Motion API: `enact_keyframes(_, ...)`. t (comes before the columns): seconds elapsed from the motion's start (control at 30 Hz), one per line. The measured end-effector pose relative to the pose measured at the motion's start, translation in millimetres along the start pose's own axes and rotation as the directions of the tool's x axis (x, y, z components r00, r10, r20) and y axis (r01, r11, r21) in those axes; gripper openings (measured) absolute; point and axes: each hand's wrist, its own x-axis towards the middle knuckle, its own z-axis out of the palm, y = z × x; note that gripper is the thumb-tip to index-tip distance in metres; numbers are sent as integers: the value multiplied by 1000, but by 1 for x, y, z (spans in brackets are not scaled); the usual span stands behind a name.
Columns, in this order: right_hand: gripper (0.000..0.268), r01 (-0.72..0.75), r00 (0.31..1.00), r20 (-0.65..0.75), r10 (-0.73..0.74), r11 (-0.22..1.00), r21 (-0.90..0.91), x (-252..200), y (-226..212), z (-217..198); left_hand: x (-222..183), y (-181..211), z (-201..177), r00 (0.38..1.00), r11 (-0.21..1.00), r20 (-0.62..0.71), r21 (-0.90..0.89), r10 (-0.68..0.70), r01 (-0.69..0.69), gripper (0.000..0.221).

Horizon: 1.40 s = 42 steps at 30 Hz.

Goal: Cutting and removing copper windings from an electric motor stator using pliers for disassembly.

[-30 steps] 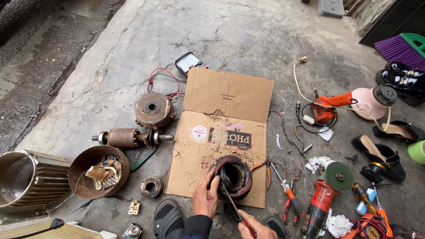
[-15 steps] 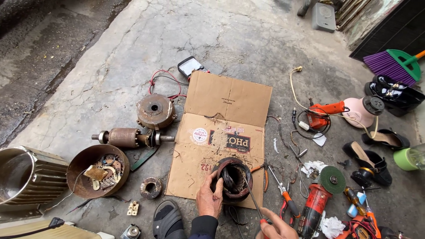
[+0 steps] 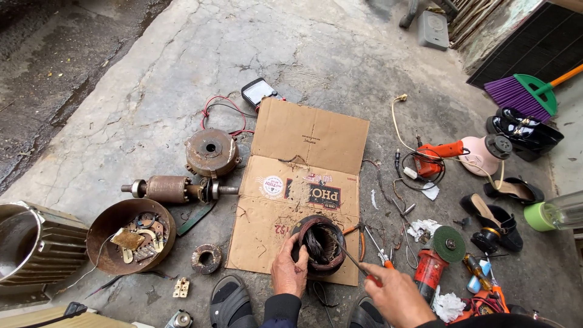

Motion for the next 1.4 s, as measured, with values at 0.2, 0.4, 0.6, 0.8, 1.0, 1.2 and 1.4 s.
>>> enact_keyframes(0.2, 48, 168, 961, -180, -211, 960, -224, 27, 35, 10, -3, 3, -1, 1000, 1000, -3, -3, 4, -4, 42)
enact_keyframes(0.4, 44, 247, 942, -192, -276, 955, -163, 38, 63, 24, -10, 9, -5, 996, 999, -80, -21, -44, 43, 40)
enact_keyframes(0.6, 48, 116, 980, -117, -159, 943, -312, 9, 74, -38, -36, 44, -9, 986, 986, -160, 153, -48, 72, 25)
enact_keyframes(0.8, 44, 187, 942, -270, -198, 980, -68, -30, 14, -100, -29, 52, -11, 958, 924, -44, 255, -284, 285, 49)
enact_keyframes(1.0, 46, 151, 971, -228, -78, 933, 326, -27, 1, -77, -26, 63, -10, 942, 932, -38, 139, -334, 336, 56)
enact_keyframes(1.2, 57, 185, 970, -209, -123, 933, 307, 40, 49, -12, -36, 104, -5, 903, 855, -59, 302, -425, 422, 75)
enact_keyframes(1.4, 49, 305, 952, -91, -294, 941, 149, 100, 80, 71, -33, 95, 5, 898, 857, -152, 267, -413, 440, 43)
